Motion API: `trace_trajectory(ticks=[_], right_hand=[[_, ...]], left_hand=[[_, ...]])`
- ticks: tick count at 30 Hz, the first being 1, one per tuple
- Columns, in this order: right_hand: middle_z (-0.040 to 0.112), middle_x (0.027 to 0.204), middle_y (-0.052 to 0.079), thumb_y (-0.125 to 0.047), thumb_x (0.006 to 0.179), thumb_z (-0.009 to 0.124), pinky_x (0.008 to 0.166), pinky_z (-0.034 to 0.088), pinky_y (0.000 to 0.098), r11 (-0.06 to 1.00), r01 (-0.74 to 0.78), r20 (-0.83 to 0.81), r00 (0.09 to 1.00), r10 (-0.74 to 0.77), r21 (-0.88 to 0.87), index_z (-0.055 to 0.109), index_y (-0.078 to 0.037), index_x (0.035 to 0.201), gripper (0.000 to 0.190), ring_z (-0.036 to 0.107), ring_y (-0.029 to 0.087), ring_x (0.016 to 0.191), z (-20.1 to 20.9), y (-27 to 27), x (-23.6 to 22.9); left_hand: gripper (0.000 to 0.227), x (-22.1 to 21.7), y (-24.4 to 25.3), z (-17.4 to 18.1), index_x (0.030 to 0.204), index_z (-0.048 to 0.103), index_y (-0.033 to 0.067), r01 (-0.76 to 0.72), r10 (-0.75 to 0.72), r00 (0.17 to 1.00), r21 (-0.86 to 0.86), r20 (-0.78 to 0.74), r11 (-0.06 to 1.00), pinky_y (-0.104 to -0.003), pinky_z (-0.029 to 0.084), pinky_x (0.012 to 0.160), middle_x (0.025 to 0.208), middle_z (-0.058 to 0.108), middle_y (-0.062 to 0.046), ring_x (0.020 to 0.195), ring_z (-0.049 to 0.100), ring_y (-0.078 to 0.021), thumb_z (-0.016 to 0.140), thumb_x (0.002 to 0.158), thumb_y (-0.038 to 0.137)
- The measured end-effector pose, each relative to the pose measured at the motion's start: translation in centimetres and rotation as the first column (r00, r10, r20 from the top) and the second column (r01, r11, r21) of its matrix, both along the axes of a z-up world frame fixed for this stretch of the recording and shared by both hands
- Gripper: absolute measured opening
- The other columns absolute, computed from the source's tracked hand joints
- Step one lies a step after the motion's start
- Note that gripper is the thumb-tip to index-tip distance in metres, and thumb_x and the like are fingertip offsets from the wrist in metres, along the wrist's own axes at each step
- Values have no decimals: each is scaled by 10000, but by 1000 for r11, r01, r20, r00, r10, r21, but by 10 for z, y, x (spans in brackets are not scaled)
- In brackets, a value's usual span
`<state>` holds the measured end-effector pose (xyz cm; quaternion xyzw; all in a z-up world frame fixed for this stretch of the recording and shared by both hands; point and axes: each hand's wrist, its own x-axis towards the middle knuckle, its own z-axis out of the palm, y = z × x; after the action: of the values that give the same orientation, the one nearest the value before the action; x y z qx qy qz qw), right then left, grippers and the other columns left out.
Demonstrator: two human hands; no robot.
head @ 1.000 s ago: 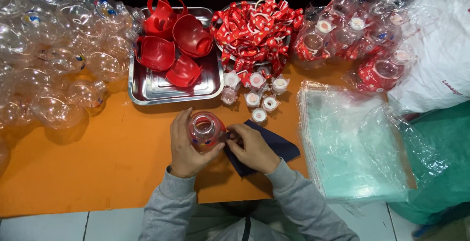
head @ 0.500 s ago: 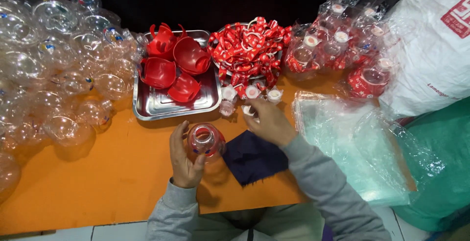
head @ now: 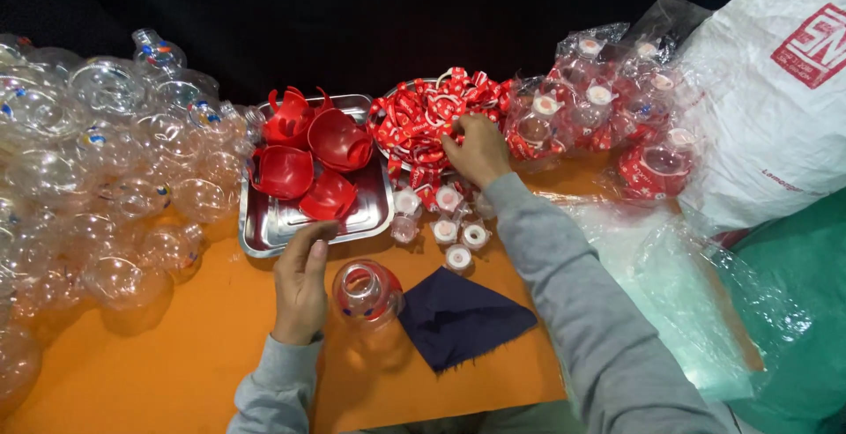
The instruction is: Assembling small plastic containers by attaching red bases, decorative straps, and white caps.
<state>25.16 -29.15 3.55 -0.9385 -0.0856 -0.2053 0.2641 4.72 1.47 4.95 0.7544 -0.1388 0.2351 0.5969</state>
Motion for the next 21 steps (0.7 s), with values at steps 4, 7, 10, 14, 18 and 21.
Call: trace_trajectory(ticks=[4,7,10,14,18,21], right_hand=[[690,909,165,-419,815,786,804,551,540,994,86,62,995,-81,-74,764,-71,949,374,692,411,926,5,18,37],[668,1018,170,-458,822,752,936,472,536,981,149,-46,987,-156,-128,759,-73,973,413,638,402,1071,8,32,49],[655,1060,177,-457,835,745,970,427,548,978,161,-106,979,-176,-135,757,-78,977,405,605,402,1122,-11,33,76],[659,965,81,-403,836,763,926,437,517,980,165,-90,980,-176,-113,762,-171,980,273,620,345,1071,-34,29,101],[685,850,69,-413,855,749,876,471,543,981,133,-8,991,-133,138,687,-165,903,260,668,366,974,-8,27,89],[696,740,78,-291,896,743,709,516,394,883,-34,130,991,-31,469,704,-122,896,174,699,258,762,7,23,100]], left_hand=[[352,14,-7,19,1192,716,28,67,-68,997,-37,-22,997,-414,521,922,978,732,-140,971,682,-249,453,1056,218],[329,25,-7,24,1178,718,13,76,-77,995,-14,-65,997,-423,516,911,975,721,-151,951,658,-239,484,1048,205],[273,43,-8,30,1161,730,38,88,-80,993,89,-86,992,-442,539,865,974,742,-178,931,721,-310,574,1017,211],[249,63,-9,29,1128,753,76,85,-72,994,157,-87,984,-409,558,818,925,752,-139,884,742,-287,670,976,255],[229,79,-9,27,1115,756,81,96,-82,993,164,-89,982,-398,563,816,913,757,-137,883,745,-280,724,941,227],[255,81,-10,33,1107,754,71,80,-66,994,185,-85,980,-407,570,805,906,760,-149,880,747,-318,759,913,237]])
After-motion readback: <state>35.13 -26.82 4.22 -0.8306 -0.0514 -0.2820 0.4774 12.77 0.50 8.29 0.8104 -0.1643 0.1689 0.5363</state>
